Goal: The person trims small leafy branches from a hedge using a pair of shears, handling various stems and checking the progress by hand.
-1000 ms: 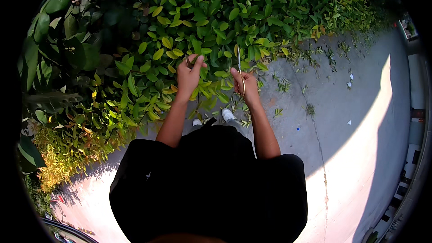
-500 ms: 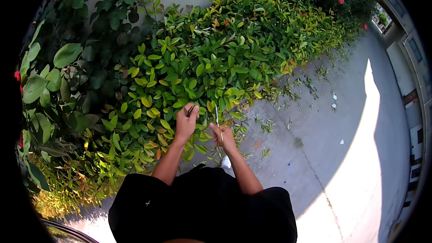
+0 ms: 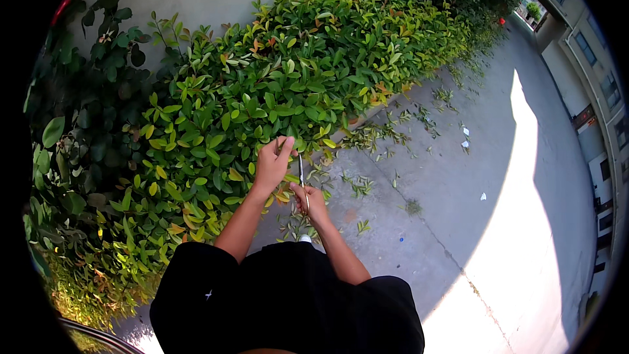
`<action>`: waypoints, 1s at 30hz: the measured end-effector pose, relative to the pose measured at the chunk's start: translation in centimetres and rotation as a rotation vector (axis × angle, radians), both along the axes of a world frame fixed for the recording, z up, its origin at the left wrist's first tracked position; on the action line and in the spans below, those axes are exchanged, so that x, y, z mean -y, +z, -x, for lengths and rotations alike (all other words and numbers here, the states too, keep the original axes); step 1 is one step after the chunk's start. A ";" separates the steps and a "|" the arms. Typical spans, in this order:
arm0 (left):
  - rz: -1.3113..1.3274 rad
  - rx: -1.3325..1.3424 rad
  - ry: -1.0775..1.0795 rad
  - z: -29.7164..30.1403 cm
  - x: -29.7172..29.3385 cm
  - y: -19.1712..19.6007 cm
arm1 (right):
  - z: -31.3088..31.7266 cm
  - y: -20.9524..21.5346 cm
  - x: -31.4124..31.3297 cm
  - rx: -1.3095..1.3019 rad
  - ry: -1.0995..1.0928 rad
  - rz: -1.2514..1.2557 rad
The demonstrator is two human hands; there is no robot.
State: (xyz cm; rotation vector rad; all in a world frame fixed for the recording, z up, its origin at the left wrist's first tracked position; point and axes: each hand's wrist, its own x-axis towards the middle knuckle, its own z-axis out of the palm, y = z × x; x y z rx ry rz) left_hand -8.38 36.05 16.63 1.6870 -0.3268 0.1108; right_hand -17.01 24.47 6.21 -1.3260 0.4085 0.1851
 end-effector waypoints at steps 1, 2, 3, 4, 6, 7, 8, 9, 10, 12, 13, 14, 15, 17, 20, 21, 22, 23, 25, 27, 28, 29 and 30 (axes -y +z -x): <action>-0.087 0.008 0.017 0.1 0.3 -0.4 | 0.2 -0.4 1.0 -0.010 -0.018 0.022; -0.170 0.011 0.027 0.4 0.7 -1.2 | 0.4 -1.1 2.2 -0.028 -0.045 0.021; -0.173 0.014 0.025 0.4 0.8 -2.2 | 0.5 -1.2 3.1 -0.025 -0.047 0.018; -0.281 -0.010 0.020 0.4 0.7 -3.3 | 0.8 -1.3 3.9 -0.039 -0.024 0.037; -0.520 -0.015 0.015 1.2 0.9 -4.0 | 1.2 -2.1 5.4 -0.051 -0.014 0.057; -0.522 -0.009 0.011 1.7 1.2 -4.3 | 1.3 -2.9 5.8 -0.040 -0.006 0.079; -0.598 0.098 0.112 2.3 1.4 -4.6 | 1.3 -3.6 6.1 -0.030 0.003 0.101; -0.666 0.209 0.208 2.8 1.7 -4.9 | 1.3 -4.5 6.4 -0.025 -0.009 0.104; -0.703 0.191 0.210 3.0 1.7 -5.5 | 1.1 -5.5 6.4 -0.018 0.004 0.144; -0.574 0.032 0.146 3.2 1.5 -6.2 | 0.7 -5.9 5.9 -0.010 0.054 0.209; -0.446 -0.136 0.082 3.4 1.6 -6.6 | 0.5 -6.0 5.5 -0.006 0.045 0.209; -0.445 -0.131 0.072 3.6 1.8 -7.2 | 0.3 -6.4 5.2 0.069 0.037 0.190; -0.406 -0.187 0.014 3.8 1.7 -7.9 | 0.2 -4.4 4.7 0.142 0.039 0.164; -0.367 -0.235 -0.059 4.2 1.9 -8.7 | 0.0 -2.4 4.7 0.138 0.086 0.175; -0.301 -0.147 0.043 4.7 2.0 -9.0 | -1.5 -3.3 3.2 0.228 0.137 0.155; -0.301 -0.149 0.050 4.6 1.6 -9.1 | -1.9 -3.1 2.8 0.228 0.145 0.154; -0.362 -0.161 0.120 4.5 1.1 -8.7 | -2.4 -2.9 2.3 0.237 0.141 0.124; -0.422 -0.173 0.193 4.2 0.6 -8.3 | -3.2 -2.6 1.8 0.245 0.141 0.093; -0.499 -0.187 0.213 2.6 -0.9 -8.8 | -5.3 -2.5 1.4 0.289 0.133 0.159; -0.470 -0.037 0.302 1.4 -1.3 -7.6 | -7.4 -3.3 1.0 0.327 0.143 0.126; -0.336 -0.084 0.329 0.6 -2.1 -8.2 | -8.1 -2.8 0.6 0.307 0.121 0.076; -0.198 -0.126 0.365 -0.1 -3.2 -8.9 | -8.1 1.2 0.2 0.285 0.180 0.035; -0.058 -0.188 0.350 -1.1 -3.5 -8.4 | -8.9 1.2 0.1 0.312 0.118 0.003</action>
